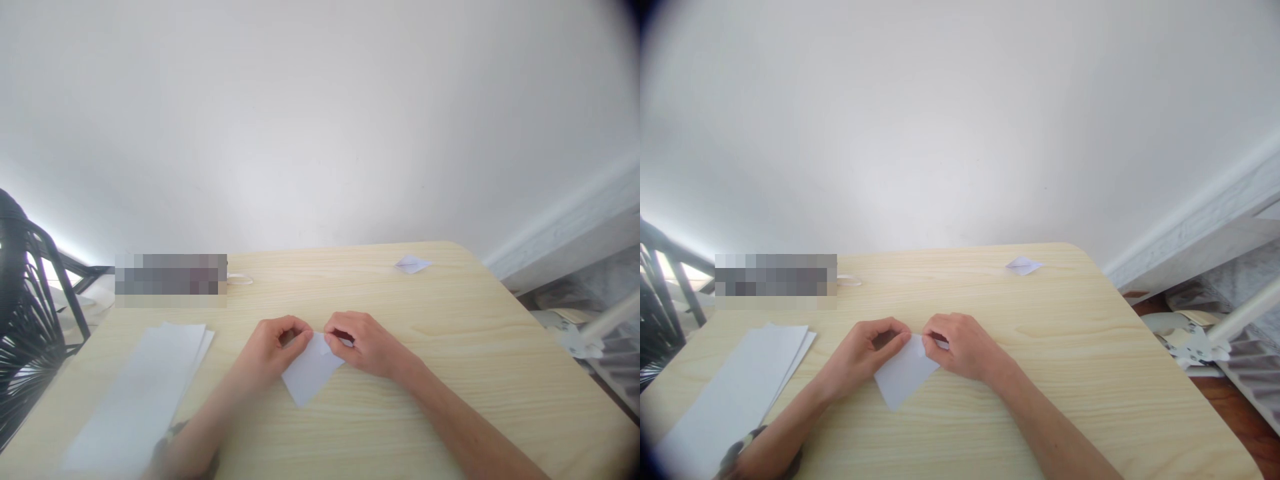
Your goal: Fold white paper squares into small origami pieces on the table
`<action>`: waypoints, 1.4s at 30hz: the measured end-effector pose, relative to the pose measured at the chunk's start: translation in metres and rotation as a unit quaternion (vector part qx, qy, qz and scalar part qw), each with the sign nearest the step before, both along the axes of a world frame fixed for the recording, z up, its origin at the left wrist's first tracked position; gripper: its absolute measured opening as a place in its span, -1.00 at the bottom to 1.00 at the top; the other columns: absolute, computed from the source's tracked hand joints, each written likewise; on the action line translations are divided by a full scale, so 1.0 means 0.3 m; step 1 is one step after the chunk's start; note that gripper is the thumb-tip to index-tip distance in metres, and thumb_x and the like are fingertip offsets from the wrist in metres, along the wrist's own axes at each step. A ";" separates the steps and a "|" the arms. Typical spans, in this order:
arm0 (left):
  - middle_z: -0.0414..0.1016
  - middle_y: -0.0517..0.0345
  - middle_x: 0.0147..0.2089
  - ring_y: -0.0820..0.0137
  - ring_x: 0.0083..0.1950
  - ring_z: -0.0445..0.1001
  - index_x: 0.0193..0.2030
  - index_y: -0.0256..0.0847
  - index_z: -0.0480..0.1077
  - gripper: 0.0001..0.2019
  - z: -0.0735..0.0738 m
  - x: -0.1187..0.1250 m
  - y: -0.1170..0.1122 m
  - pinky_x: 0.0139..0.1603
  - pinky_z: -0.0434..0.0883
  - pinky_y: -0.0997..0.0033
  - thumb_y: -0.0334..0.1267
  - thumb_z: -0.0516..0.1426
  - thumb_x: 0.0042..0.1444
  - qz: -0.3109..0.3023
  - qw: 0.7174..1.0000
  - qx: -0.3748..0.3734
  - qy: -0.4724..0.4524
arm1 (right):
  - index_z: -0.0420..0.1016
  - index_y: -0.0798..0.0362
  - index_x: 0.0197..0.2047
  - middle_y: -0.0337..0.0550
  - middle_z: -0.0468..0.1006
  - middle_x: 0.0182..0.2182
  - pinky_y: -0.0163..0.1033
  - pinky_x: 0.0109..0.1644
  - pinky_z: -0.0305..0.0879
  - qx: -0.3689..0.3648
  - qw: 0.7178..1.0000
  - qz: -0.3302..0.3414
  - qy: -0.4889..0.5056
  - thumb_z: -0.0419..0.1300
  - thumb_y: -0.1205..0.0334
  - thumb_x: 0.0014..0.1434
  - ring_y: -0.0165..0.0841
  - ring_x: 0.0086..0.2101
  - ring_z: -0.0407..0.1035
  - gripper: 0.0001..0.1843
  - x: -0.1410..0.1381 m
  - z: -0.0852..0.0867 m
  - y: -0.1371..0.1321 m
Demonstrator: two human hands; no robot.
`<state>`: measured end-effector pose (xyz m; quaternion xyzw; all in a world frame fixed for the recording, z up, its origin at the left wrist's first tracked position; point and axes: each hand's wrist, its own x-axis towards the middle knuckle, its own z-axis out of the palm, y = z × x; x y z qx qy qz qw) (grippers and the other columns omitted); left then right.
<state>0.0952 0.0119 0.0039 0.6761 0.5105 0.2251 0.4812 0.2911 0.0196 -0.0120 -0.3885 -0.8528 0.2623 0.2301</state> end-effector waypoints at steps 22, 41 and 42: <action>0.43 0.16 -0.44 0.44 -0.43 0.35 -0.36 -0.28 0.41 -0.71 0.010 -0.020 0.004 -0.48 0.24 0.53 -0.09 0.02 0.08 -0.017 0.998 -0.056 -0.035 | 0.37 0.10 -0.44 -0.27 0.41 -0.53 -0.38 -0.39 0.10 -0.053 0.998 0.042 -0.014 0.00 0.38 0.09 -0.49 -0.49 0.21 -0.84 0.046 0.018 0.006; 0.46 0.13 -0.21 0.39 -0.28 0.36 -0.17 -0.18 0.39 -0.75 0.005 -0.027 0.009 -0.32 0.28 0.47 -0.18 -0.05 0.15 0.008 0.997 -0.009 -0.080 | 0.37 0.11 -0.41 -0.31 0.34 -0.57 -0.41 -0.52 0.02 -0.118 0.990 -0.047 0.059 -0.02 0.18 0.19 -0.53 -0.56 0.14 -0.75 0.053 0.009 0.009; 0.46 0.13 -0.19 0.39 -0.25 0.36 -0.20 -0.18 0.41 -0.76 0.005 -0.030 0.011 -0.28 0.28 0.47 -0.20 -0.05 0.16 0.003 0.997 0.007 -0.078 | 0.36 0.11 -0.42 -0.30 0.35 -0.56 -0.41 -0.51 0.02 -0.109 0.991 -0.048 0.061 -0.03 0.20 0.19 -0.53 -0.55 0.15 -0.75 0.055 0.010 0.010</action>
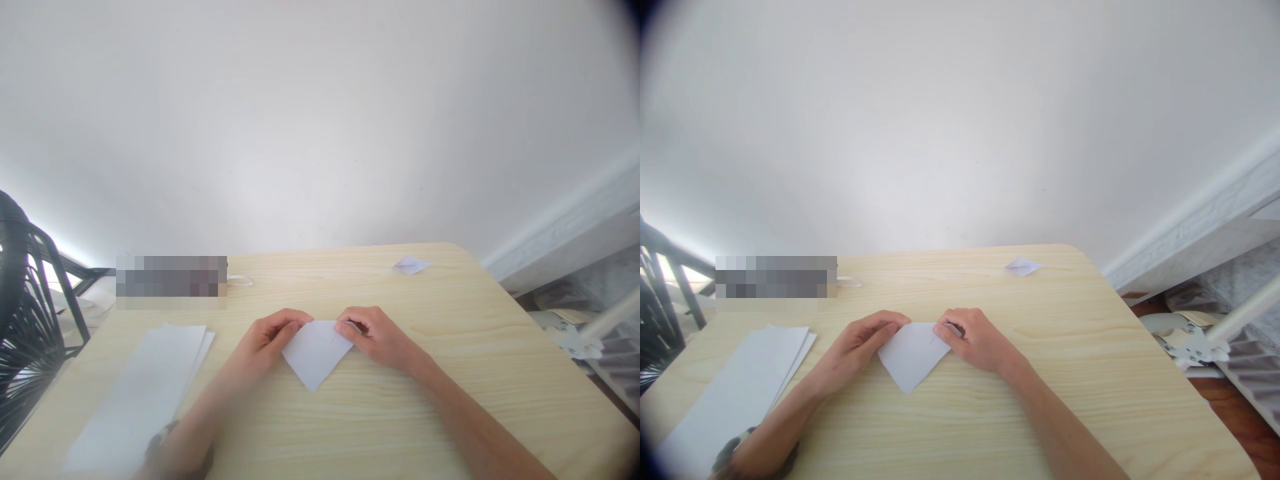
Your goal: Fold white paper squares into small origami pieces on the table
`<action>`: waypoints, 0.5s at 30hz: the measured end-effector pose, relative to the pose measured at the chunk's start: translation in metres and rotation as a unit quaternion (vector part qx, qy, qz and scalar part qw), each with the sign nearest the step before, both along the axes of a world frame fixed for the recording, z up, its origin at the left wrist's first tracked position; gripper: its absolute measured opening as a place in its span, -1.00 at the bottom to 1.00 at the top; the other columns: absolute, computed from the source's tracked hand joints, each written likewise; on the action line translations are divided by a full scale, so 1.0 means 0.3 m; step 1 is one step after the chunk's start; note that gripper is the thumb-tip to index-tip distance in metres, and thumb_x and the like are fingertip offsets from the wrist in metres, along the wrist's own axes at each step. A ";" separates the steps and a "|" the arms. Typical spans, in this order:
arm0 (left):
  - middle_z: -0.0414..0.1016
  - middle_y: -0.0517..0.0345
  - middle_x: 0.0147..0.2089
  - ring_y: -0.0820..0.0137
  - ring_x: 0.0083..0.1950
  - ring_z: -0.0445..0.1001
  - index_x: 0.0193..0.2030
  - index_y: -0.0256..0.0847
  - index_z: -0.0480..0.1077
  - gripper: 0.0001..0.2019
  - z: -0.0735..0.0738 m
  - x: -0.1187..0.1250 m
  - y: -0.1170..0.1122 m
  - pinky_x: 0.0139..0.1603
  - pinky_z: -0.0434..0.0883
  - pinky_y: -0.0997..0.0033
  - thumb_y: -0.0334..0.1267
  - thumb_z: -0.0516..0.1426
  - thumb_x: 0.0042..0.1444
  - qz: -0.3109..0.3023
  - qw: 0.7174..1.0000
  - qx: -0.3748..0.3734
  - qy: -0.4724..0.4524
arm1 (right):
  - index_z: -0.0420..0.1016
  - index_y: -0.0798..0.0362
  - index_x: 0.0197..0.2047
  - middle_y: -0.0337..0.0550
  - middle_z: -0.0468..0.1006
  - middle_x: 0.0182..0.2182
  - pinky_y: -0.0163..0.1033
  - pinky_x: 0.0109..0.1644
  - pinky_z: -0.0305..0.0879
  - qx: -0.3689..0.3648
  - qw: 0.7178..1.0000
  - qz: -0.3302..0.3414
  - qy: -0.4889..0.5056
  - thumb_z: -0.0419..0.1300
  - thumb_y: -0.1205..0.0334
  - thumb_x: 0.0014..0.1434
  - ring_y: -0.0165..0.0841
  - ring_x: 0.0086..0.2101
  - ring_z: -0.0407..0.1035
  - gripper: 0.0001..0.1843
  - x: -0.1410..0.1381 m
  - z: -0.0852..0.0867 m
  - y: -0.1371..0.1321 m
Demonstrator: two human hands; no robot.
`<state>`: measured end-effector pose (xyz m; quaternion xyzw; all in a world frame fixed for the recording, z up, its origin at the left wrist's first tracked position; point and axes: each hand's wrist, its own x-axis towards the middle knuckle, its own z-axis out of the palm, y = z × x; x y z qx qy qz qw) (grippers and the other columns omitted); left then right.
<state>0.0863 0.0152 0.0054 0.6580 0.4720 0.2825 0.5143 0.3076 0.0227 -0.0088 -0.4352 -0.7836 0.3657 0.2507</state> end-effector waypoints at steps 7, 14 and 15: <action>0.44 0.02 -0.13 0.37 -0.19 0.41 -0.22 -0.19 0.47 -0.76 -0.024 -0.003 0.011 -0.29 0.34 0.48 -0.31 -0.02 0.14 -0.061 0.996 0.064 -0.024 | 0.36 0.09 -0.43 -0.24 0.38 -0.52 -0.35 -0.40 0.13 0.072 0.997 -0.007 -0.022 -0.02 0.24 0.19 -0.47 -0.49 0.21 -0.78 -0.008 -0.012 0.005; 0.46 0.03 -0.20 0.35 -0.22 0.43 -0.26 -0.12 0.51 -0.80 -0.055 -0.003 0.016 -0.25 0.38 0.41 -0.32 0.05 0.07 -0.036 0.974 0.198 0.103 | 0.36 0.01 -0.11 -0.07 0.34 -0.14 -0.11 -0.02 0.15 0.180 0.981 -0.066 -0.027 0.13 0.25 0.09 -0.26 -0.10 0.18 -0.74 -0.014 -0.016 0.008; 0.46 0.03 -0.20 0.34 -0.21 0.42 -0.26 -0.12 0.50 -0.80 -0.059 -0.005 0.017 -0.23 0.38 0.39 -0.32 0.05 0.07 -0.026 0.967 0.222 0.124 | 0.37 -0.01 -0.10 -0.07 0.33 -0.13 -0.10 0.00 0.14 0.186 0.980 -0.063 -0.030 0.14 0.23 0.08 -0.25 -0.09 0.17 -0.72 -0.013 -0.013 0.006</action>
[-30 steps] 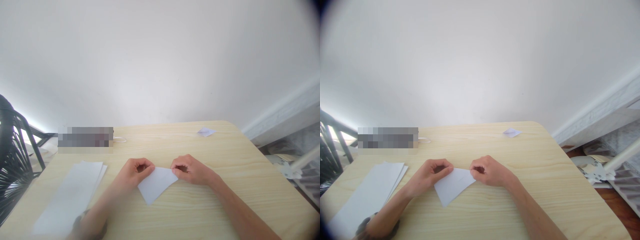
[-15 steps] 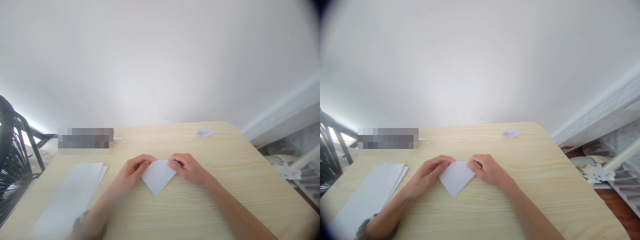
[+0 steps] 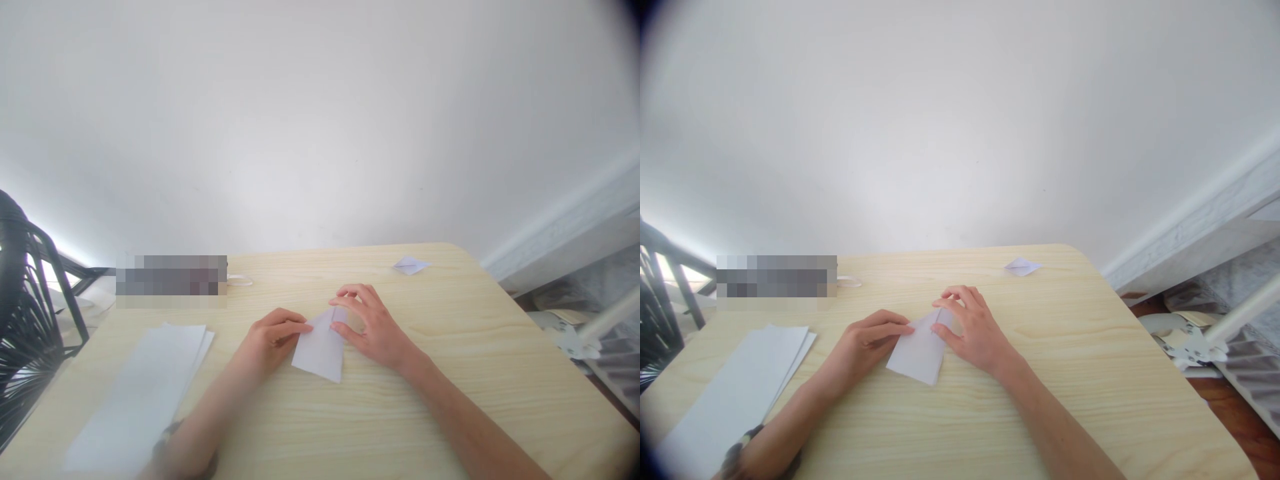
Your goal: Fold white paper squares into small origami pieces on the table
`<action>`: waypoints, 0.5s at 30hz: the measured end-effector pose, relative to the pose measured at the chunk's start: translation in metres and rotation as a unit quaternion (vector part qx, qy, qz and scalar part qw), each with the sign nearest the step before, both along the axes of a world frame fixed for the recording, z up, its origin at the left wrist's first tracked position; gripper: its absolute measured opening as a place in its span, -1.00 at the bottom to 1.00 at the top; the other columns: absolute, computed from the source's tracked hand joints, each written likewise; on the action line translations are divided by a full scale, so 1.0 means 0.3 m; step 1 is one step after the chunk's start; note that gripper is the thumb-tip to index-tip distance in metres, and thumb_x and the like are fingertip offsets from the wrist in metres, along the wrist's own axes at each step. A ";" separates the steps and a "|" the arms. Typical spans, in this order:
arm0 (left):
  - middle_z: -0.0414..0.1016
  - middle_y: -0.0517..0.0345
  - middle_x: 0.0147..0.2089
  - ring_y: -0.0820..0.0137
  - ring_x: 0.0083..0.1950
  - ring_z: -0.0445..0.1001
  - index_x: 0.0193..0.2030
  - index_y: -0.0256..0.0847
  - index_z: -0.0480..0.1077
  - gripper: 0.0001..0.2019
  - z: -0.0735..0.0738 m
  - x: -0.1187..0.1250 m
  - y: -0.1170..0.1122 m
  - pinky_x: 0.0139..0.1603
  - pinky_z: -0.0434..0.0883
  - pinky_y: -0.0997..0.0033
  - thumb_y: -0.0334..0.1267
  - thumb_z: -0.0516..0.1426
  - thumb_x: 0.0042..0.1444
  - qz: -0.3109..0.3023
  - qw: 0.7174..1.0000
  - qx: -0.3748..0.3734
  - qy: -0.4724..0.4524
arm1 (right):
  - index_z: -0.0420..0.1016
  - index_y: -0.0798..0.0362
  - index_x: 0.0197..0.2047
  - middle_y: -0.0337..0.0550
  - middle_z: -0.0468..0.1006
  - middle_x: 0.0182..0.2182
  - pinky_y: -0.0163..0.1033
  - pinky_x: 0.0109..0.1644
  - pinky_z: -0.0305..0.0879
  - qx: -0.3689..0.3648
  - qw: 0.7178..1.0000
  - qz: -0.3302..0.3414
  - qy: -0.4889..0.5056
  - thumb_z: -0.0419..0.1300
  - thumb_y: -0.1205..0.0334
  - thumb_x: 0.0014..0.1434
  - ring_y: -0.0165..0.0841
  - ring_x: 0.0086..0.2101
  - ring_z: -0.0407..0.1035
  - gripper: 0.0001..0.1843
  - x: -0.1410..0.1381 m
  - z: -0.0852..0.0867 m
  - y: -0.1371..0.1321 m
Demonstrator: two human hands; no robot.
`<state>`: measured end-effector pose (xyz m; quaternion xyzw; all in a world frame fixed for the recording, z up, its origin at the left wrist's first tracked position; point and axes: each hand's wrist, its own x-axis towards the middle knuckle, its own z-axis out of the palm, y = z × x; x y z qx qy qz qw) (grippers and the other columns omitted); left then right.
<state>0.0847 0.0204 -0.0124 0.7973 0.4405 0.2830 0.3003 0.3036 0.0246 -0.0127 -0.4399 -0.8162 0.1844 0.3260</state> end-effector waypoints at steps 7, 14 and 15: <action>0.45 0.00 -0.20 0.31 -0.16 0.38 -0.19 -0.17 0.48 -0.78 -0.014 -0.010 0.009 -0.13 0.38 0.30 -0.34 0.04 0.09 0.038 0.991 0.105 0.079 | 0.44 -0.02 -0.16 -0.12 0.38 -0.22 -0.13 -0.06 0.11 0.007 0.993 0.101 -0.052 0.19 0.07 0.03 -0.29 -0.19 0.20 -0.71 -0.019 0.005 -0.013; 0.42 -0.01 -0.08 0.28 -0.12 0.38 -0.18 -0.14 0.47 -0.78 -0.002 -0.004 -0.001 -0.12 0.37 0.26 -0.32 0.02 0.11 0.047 0.977 0.145 0.146 | 0.46 -0.04 -0.21 -0.16 0.42 -0.27 -0.17 -0.16 0.08 0.048 0.985 0.124 -0.111 0.11 0.26 0.11 -0.32 -0.26 0.21 -0.83 -0.043 -0.008 -0.018; 0.40 -0.01 -0.04 0.27 -0.08 0.38 -0.17 -0.14 0.47 -0.78 -0.004 -0.004 -0.001 -0.11 0.37 0.25 -0.31 0.02 0.11 0.042 0.974 0.157 0.156 | 0.46 -0.03 -0.21 -0.16 0.43 -0.28 -0.18 -0.17 0.08 0.052 0.986 0.113 -0.114 0.08 0.30 0.12 -0.32 -0.27 0.21 -0.82 -0.042 -0.008 -0.017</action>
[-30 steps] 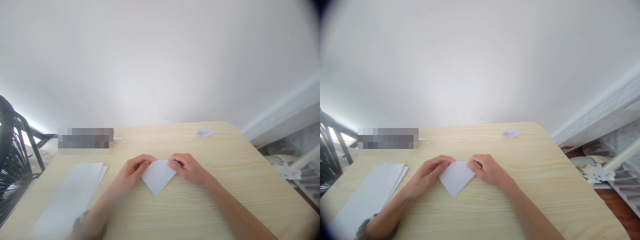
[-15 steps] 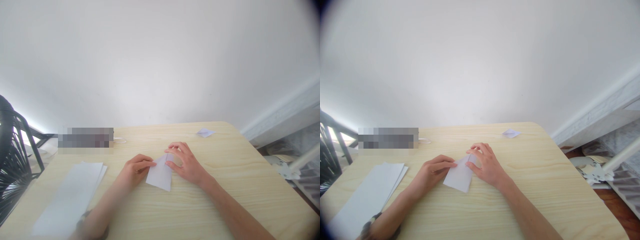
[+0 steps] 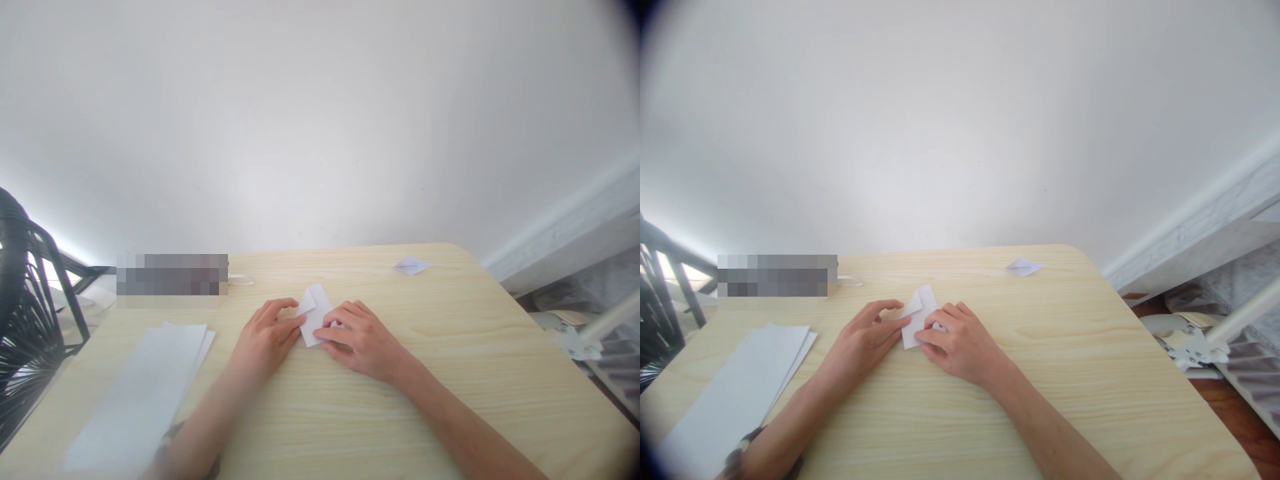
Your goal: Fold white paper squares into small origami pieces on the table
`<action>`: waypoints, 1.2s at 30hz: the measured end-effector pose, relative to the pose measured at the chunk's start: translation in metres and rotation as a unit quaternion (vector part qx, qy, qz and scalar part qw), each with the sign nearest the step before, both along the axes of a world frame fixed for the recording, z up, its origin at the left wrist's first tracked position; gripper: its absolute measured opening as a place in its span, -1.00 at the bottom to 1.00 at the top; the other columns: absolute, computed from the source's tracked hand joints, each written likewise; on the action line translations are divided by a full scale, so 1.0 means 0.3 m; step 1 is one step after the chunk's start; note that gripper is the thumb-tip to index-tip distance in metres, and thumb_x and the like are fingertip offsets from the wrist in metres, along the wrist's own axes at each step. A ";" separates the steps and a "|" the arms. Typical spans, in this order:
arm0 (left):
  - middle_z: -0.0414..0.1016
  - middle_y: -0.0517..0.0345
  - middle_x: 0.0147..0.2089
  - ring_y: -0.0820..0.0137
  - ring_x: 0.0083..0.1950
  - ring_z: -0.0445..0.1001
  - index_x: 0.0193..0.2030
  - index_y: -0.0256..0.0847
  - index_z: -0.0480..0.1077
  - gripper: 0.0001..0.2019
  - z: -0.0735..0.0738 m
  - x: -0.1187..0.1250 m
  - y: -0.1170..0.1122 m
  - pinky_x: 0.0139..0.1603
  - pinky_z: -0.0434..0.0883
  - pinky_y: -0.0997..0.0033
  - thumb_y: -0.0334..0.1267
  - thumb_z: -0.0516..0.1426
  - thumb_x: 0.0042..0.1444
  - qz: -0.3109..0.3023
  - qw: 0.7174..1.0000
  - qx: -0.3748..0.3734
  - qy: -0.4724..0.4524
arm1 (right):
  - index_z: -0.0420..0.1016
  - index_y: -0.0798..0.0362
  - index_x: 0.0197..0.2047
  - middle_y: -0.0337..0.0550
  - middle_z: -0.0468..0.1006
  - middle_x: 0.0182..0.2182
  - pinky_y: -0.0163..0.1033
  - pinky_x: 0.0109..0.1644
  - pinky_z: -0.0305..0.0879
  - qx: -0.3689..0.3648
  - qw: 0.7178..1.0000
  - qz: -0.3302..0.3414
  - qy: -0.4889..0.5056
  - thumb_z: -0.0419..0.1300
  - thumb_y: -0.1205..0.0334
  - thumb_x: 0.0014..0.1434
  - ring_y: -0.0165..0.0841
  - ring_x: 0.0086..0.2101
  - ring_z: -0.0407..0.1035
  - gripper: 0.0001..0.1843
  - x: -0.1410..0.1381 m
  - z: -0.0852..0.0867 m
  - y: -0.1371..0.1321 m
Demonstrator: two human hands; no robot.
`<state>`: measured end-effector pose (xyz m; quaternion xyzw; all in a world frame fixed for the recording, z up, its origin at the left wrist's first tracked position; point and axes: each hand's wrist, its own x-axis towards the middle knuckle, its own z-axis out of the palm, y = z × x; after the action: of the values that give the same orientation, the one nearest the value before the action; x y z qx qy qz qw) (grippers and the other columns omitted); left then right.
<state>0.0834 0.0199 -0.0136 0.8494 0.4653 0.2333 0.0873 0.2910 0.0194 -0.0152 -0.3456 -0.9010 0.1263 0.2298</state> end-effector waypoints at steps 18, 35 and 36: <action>0.47 0.02 -0.05 0.22 0.02 0.38 -0.08 -0.26 0.37 -0.76 0.011 0.045 -0.040 -0.06 0.38 0.20 -0.36 0.00 0.13 -0.080 0.985 0.105 0.111 | 0.39 0.05 -0.44 -0.24 0.40 -0.47 -0.24 -0.23 0.13 -0.077 0.977 -0.185 0.070 0.03 0.20 0.18 -0.40 -0.38 0.26 -0.78 -0.002 -0.032 0.028; 0.42 0.04 0.01 0.22 0.08 0.32 0.07 -0.16 0.26 -0.62 0.015 0.037 -0.044 -0.04 0.37 0.19 -0.44 0.00 0.09 -0.086 0.985 0.074 0.128 | 0.29 0.07 -0.51 -0.22 0.37 -0.49 -0.24 -0.25 0.08 -0.038 0.968 -0.249 0.010 0.07 0.15 0.13 -0.35 -0.37 0.22 -0.76 -0.021 -0.049 0.030; 0.42 0.04 0.01 0.22 0.09 0.31 0.07 -0.15 0.26 -0.62 0.016 0.037 -0.044 -0.03 0.37 0.20 -0.45 0.01 0.08 -0.087 0.985 0.073 0.128 | 0.29 0.07 -0.51 -0.21 0.37 -0.49 -0.24 -0.25 0.08 -0.038 0.968 -0.249 0.003 0.07 0.15 0.13 -0.34 -0.37 0.22 -0.77 -0.023 -0.048 0.030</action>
<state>0.0946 0.0066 -0.0089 0.9136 0.3787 0.1472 -0.0152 0.2843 0.0284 -0.0296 -0.5673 -0.7803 0.0997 0.2434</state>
